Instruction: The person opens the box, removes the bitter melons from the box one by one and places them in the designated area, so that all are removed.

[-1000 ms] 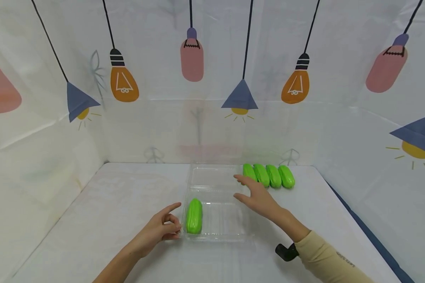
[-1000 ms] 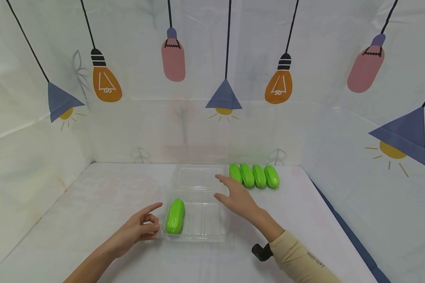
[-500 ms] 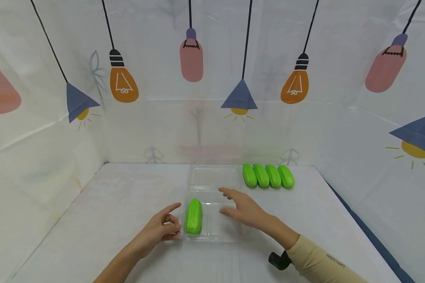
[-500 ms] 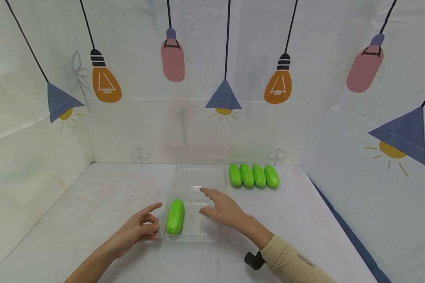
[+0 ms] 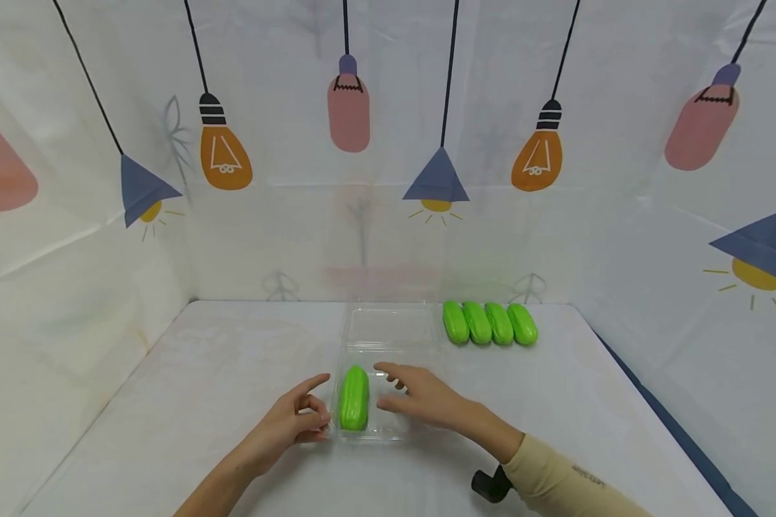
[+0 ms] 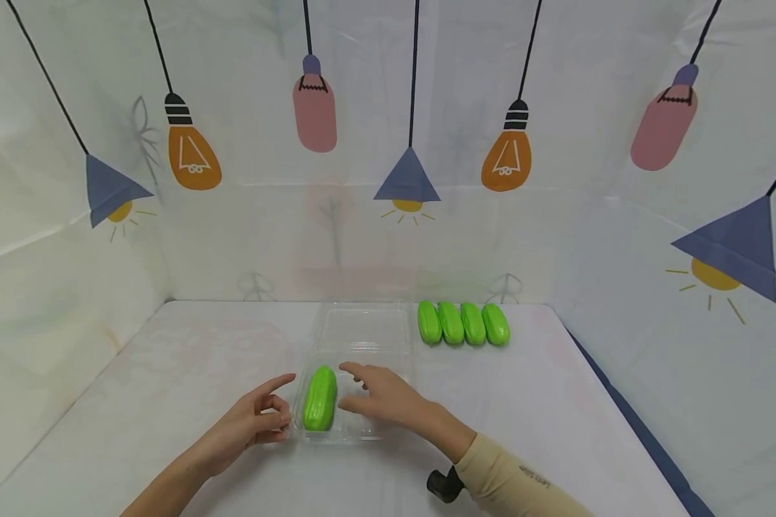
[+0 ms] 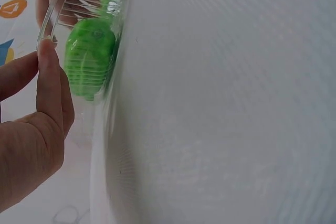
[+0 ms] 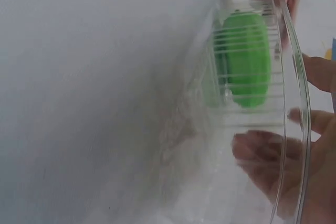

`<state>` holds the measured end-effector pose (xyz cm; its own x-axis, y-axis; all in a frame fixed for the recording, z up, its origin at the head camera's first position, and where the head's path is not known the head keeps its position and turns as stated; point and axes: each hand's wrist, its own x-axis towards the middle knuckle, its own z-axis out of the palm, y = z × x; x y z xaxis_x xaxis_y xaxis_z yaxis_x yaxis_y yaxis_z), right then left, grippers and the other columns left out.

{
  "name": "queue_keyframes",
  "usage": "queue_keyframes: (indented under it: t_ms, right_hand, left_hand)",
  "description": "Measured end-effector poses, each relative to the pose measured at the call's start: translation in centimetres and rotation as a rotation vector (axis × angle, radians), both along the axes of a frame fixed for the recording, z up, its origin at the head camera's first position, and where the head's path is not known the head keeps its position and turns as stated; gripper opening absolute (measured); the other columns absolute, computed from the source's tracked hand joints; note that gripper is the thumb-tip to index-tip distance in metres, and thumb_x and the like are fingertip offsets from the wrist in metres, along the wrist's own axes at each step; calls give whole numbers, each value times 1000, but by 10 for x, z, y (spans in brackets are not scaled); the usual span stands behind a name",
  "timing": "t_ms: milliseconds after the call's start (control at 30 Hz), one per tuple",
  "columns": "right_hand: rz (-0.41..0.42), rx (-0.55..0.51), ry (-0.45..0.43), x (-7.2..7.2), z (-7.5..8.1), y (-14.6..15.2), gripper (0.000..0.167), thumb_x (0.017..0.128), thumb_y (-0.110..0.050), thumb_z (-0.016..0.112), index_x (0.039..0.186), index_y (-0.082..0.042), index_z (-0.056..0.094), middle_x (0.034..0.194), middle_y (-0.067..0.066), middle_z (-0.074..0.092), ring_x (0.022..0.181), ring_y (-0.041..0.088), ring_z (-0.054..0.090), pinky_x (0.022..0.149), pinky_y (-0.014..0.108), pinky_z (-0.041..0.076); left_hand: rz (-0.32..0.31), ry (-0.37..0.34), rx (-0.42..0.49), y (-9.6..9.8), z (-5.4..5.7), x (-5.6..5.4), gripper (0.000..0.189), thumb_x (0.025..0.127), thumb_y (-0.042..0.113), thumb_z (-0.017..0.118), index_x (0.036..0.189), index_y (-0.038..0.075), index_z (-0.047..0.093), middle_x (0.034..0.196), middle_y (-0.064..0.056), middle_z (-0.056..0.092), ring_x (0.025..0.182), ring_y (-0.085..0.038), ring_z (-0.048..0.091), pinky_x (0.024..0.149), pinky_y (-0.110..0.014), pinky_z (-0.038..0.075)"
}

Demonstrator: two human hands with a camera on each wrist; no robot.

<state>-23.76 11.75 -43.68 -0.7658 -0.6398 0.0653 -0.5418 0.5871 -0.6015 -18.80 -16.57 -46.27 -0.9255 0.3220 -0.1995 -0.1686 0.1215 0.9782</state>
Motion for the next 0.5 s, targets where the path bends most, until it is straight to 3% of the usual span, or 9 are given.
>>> queue_keyframes:
  t_ms: [367,500]
  right_hand:
    - [29,8,-65,0,-4,-25,66,93,-43,66,149,-16,45,132,6,64,113,24,64,85,27,55]
    - [22,6,-90,0,-8,-31,67,91,-44,67,148,-17,46,124,6,67,102,16,66,81,23,55]
  left_hand:
    - [-7,5,1,0,1,0,76,94,13,66,157,14,25,100,-7,55,89,-19,64,80,-31,61]
    - [-7,7,1,0,1,1,76,94,13,66,157,13,25,100,-7,55,88,-19,64,79,-31,61]
